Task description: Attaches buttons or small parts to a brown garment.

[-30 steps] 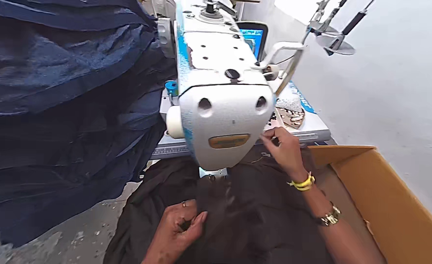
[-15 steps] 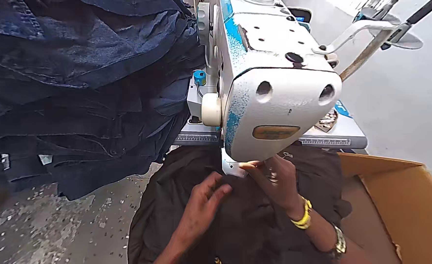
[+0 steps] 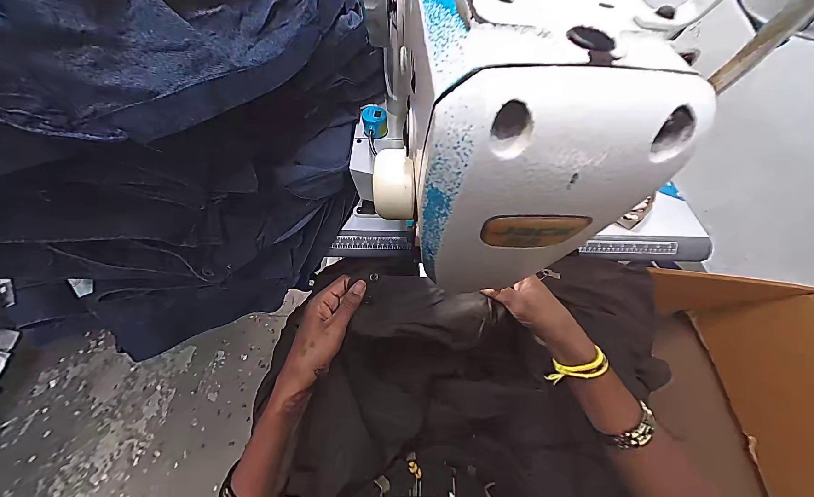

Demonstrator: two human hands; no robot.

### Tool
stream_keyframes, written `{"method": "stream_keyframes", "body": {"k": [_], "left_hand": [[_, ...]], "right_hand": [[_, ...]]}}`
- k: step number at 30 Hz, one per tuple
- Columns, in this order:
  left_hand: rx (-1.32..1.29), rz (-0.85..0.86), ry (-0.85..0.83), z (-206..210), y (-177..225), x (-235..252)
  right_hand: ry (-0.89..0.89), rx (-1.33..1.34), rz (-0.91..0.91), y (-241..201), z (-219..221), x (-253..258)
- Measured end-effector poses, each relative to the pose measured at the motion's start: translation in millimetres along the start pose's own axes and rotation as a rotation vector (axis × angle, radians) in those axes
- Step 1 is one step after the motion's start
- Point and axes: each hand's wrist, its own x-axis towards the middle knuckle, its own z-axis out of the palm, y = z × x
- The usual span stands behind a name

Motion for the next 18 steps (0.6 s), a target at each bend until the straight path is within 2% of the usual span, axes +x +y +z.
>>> {"method": "stream_keyframes", "body": {"k": [3, 7, 9, 11, 13, 15, 18], "left_hand": [[0.026, 0.018, 0.006, 1, 10, 4], [0.106, 0.057, -0.005, 1, 7, 3], [0.111, 0.058, -0.009, 2, 3, 2], [0.101, 0.058, -0.013, 5, -1, 0], [0.087, 0.051, -0.011, 7, -2, -2], [0.088, 0.047, -0.008, 8, -3, -4], [0.119, 0.044, 0.000, 9, -2, -5]], "right_hand": [[0.060, -0.042, 0.021, -8, 1, 6], [0.047, -0.130, 0.029, -1, -7, 10], [0.123, -0.431, -0.066, 3, -17, 9], [0.320, -0.795, -0.130, 2, -35, 9], [0.476, -1.041, -0.121, 4, -56, 16], [0.517, -1.188, -0.149, 10, -74, 28], [0.442, -1.274, -0.251, 18, -80, 44]]}}
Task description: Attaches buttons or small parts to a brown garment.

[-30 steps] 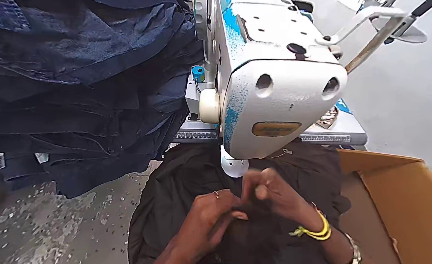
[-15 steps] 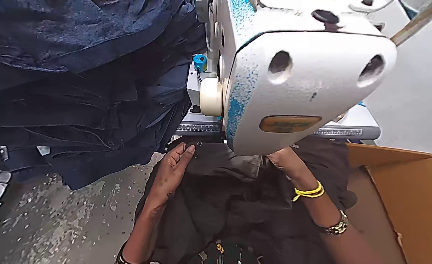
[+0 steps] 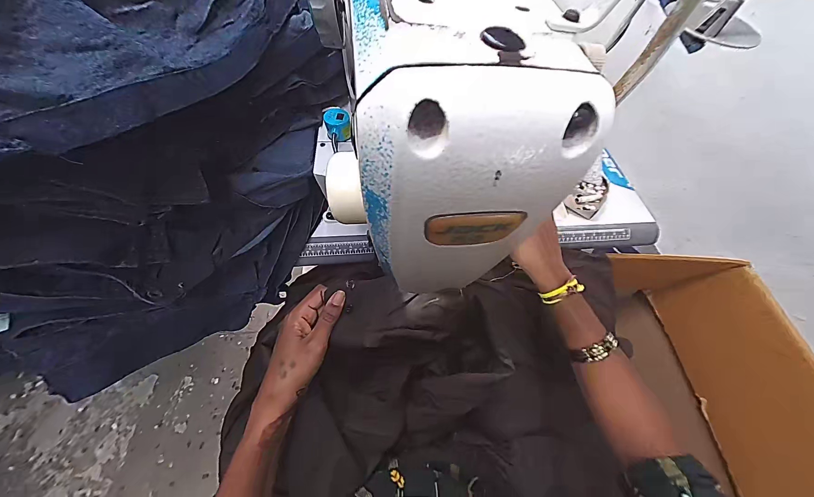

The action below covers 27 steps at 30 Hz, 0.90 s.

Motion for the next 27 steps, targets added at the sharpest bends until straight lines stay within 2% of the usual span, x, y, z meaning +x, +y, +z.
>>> {"method": "stream_keyframes", "body": {"k": [4, 7, 11, 14, 17, 19, 20, 22, 23, 24, 25, 27], "left_hand": [[0.027, 0.008, 0.008, -2, 2, -2], [0.073, 0.011, 0.000, -6, 0, -5], [0.062, 0.001, -0.030, -7, -5, -3], [-0.015, -0.015, -0.046, -5, -3, 3], [-0.127, -0.013, -0.053, 2, 6, 11], [-0.111, 0.123, -0.146, 5, 7, 9], [-0.080, 0.261, -0.248, 0, 9, 2], [0.015, 0.518, -0.617, -38, 24, -12], [0.118, 0.570, -0.695, -69, 38, -21], [0.261, 0.540, -0.615, -104, 54, -33], [0.392, 0.439, -0.426, -136, 76, -49], [0.617, 0.242, 0.162, -160, 134, -76]], "right_hand": [[-0.032, -0.083, -0.068, -1, 11, 5], [0.082, 0.005, -0.082, 1, 7, -6], [0.176, 0.294, 0.126, -4, -13, -27], [0.103, 0.446, 0.262, -4, -31, -40], [0.101, 0.499, 0.215, -11, -36, -43], [0.198, 0.426, 0.086, -25, -32, -40], [0.239, 0.366, -0.001, -34, -31, -38], [0.343, 0.235, -0.221, -48, -30, -35], [0.385, 0.177, -0.338, -55, -31, -36], [0.406, 0.151, -0.461, -61, -31, -39], [0.402, 0.150, -0.591, -68, -29, -44], [0.343, 0.170, -0.834, -85, -23, -50]]}}
